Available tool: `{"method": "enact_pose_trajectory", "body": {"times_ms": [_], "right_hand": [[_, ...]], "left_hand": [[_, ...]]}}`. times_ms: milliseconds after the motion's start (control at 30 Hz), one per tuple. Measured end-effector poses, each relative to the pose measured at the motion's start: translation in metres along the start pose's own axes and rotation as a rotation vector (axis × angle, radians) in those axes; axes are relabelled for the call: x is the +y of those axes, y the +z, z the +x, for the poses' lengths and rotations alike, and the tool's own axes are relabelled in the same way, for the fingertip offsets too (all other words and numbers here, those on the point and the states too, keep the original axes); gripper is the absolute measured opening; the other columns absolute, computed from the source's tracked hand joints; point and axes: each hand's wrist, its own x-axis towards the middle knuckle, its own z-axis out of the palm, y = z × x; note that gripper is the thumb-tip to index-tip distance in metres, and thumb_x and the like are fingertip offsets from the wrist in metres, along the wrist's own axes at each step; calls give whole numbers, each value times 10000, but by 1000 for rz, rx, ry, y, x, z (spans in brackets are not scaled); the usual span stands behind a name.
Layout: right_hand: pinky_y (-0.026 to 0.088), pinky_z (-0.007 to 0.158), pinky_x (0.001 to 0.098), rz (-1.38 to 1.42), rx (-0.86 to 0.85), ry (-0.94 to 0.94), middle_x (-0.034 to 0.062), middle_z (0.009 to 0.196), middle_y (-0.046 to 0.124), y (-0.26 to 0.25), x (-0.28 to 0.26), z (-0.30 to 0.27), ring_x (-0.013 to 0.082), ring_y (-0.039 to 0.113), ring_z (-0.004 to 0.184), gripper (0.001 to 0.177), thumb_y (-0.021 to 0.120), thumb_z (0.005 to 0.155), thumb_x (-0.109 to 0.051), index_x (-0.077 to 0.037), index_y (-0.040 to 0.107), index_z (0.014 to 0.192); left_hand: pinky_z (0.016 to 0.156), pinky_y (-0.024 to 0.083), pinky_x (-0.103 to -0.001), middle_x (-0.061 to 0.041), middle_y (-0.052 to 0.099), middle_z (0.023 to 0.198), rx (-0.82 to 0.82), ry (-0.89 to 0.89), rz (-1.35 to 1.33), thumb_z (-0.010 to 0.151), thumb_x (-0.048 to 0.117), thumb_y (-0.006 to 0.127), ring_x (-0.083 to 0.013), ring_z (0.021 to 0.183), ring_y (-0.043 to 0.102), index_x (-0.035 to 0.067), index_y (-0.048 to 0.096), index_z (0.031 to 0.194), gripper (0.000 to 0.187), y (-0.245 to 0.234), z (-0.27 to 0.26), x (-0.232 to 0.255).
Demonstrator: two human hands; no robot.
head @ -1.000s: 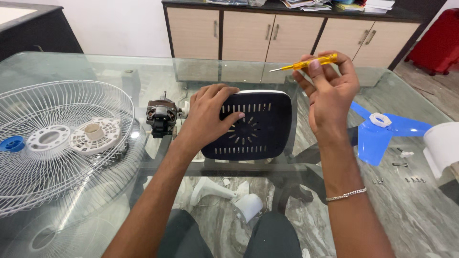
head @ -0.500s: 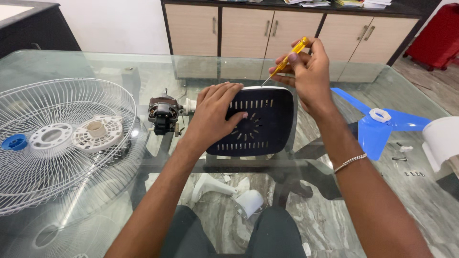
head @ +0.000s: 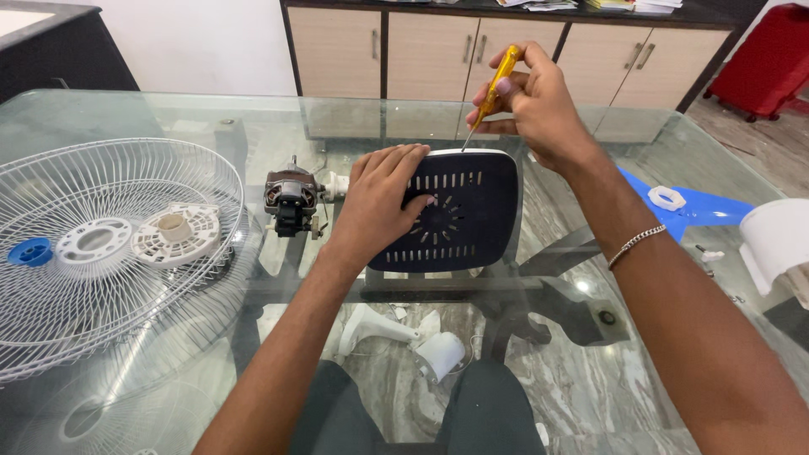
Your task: The person assembles a small fan by using a screwdriver to attach the back cover to the motor housing. They then place the cover aside, pick up the fan base, and reattach the back cover to the base.
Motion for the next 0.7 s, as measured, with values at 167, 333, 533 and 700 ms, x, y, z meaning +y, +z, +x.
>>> {"method": "enact_pose_trajectory", "body": {"times_ms": [167,333,533,700], "right_hand": [[676,821,413,128,38,13,117,1044,673,3,12,-4,250,763,962,158,349,1124,-51,-89,426,1257],[670,821,416,197,79,34,114,1062,669,0,22,-5,253,759,965,173,326,1114,-34,-105,415,1243],[645,826,417,217,139,51,113,1077,675,0,29,-6,247,756,962,211,316,1111,-35,-109,429,1272],[691,814,422,201,142,32,116,1079,672,2,29,-9,260,761,962,203,324,1111,-16,-102,419,1268]], "left_hand": [[1170,334,-461,-101,621,1394,-3,-10,9,809,198,831,-270,1352,521,57,562,1398,662,2,-2,0],[1167,336,-460,-103,619,1396,0,6,10,814,208,833,-271,1355,520,56,560,1405,669,1,-1,0],[1166,342,-461,-99,622,1394,2,10,5,830,208,828,-271,1347,526,55,559,1407,655,1,0,-1],[1164,342,-462,-99,622,1399,8,9,10,820,211,832,-272,1348,525,59,562,1406,663,2,-1,-1]]}}
